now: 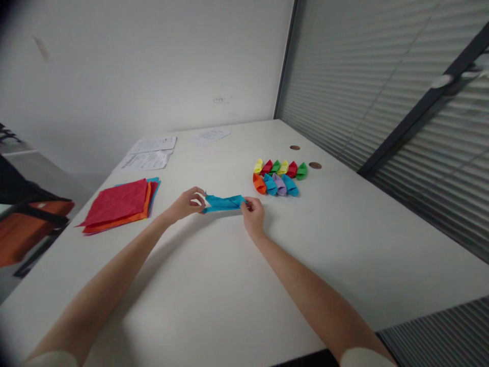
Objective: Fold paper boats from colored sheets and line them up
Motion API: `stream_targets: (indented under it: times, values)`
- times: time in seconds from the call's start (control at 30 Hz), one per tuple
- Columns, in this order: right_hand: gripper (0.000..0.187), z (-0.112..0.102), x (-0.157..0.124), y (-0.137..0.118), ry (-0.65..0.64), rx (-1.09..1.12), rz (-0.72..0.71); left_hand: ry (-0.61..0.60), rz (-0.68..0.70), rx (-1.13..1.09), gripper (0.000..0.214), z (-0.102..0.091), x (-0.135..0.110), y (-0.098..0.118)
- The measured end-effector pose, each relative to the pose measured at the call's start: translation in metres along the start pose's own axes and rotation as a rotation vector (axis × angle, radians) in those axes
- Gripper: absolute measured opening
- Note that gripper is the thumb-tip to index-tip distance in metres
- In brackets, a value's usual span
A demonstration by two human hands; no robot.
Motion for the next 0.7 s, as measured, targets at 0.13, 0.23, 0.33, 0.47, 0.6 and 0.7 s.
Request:
stream_targets:
  times: [0.13, 0.23, 0.33, 0.47, 0.6, 0.7]
  values:
    - [0.025, -0.001, 0.003, -0.004, -0.042, -0.062, -0.067, 0.022, 0.072, 0.2, 0.057, 0.001, -0.002, 0.002]
    - [0.023, -0.001, 0.005, -0.003, -0.053, -0.075, -0.068, 0.055, 0.119, 0.327, 0.036, 0.004, -0.002, 0.003]
    - [0.022, 0.003, 0.005, -0.003, -0.09, -0.083, -0.067, 0.103, 0.129, 0.405, 0.039, 0.004, -0.001, 0.001]
    - [0.022, 0.01, 0.002, -0.004, -0.16, -0.108, -0.074, 0.013, 0.11, 0.473, 0.04, 0.015, 0.0, -0.004]
    - [0.024, 0.014, 0.001, -0.008, -0.186, -0.131, -0.089, -0.036, 0.064, 0.543, 0.032, 0.023, -0.002, -0.009]
    - [0.023, 0.015, 0.001, -0.01, -0.197, -0.147, -0.106, 0.002, 0.048, 0.58, 0.028, 0.024, -0.004, -0.01]
Point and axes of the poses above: each hand's wrist, its own x-axis towards the middle knuckle, its own z-axis out of the palm, y = z × x, the point moved 8 cm from there along x, towards the middle knuckle, and after that the axes turned 6 degrees about x, right-handed, at the moved point
